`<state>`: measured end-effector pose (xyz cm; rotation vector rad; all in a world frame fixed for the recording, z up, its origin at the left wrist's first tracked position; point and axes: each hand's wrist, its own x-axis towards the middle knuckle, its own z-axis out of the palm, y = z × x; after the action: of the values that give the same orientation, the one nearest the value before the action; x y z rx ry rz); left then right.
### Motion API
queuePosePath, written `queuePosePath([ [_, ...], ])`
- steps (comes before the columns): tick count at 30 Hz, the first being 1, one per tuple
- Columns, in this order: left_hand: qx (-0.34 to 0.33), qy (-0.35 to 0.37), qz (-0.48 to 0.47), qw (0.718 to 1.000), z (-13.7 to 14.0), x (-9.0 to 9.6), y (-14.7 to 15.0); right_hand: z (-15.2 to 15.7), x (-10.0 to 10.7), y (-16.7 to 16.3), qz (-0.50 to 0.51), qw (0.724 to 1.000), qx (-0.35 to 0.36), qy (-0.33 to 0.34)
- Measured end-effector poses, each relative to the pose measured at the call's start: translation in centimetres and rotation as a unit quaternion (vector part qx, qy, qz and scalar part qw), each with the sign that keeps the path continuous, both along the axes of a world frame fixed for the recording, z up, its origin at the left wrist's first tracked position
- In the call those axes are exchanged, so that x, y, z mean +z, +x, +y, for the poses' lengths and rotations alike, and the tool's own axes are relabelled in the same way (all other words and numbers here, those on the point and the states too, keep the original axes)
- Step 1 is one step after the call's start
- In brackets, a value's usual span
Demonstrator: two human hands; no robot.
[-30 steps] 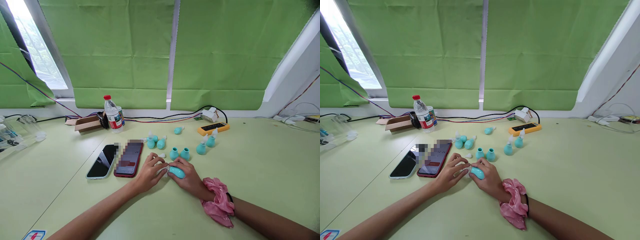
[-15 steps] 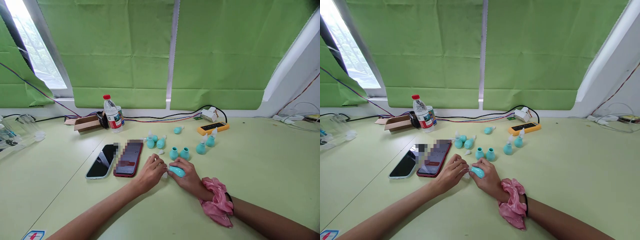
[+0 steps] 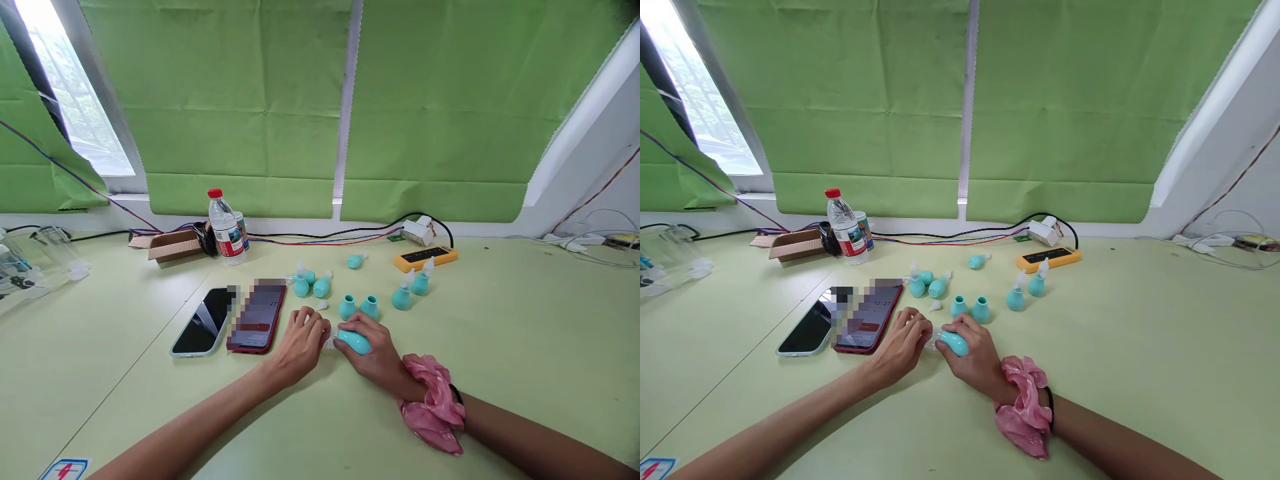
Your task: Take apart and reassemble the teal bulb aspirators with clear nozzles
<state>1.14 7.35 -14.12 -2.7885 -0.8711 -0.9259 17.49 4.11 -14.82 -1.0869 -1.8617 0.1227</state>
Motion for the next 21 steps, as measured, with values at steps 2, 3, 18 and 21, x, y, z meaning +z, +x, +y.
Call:
queuePosePath([
  [2, -0.005, -0.050, -0.083, 0.995, -0.2, 0.2, 0.2, 0.0, 0.5, -0.3, 0.044, 0.999, 0.004, -0.027],
  [3, -0.008, -0.071, -0.120, 0.990, -0.3, 0.2, 0.3, -0.1, 0.8, -0.5, 0.064, 0.997, 0.006, -0.040],
  [18, 0.194, -0.121, 0.001, 0.973, 2.1, -1.1, -0.6, 0.1, 0.8, -0.1, 0.226, 0.939, -0.007, -0.260],
  [21, 0.179, -0.127, -0.016, 0.975, 1.8, -0.6, -0.7, 0.3, 0.6, 0.0, 0.224, 0.935, -0.010, -0.274],
])
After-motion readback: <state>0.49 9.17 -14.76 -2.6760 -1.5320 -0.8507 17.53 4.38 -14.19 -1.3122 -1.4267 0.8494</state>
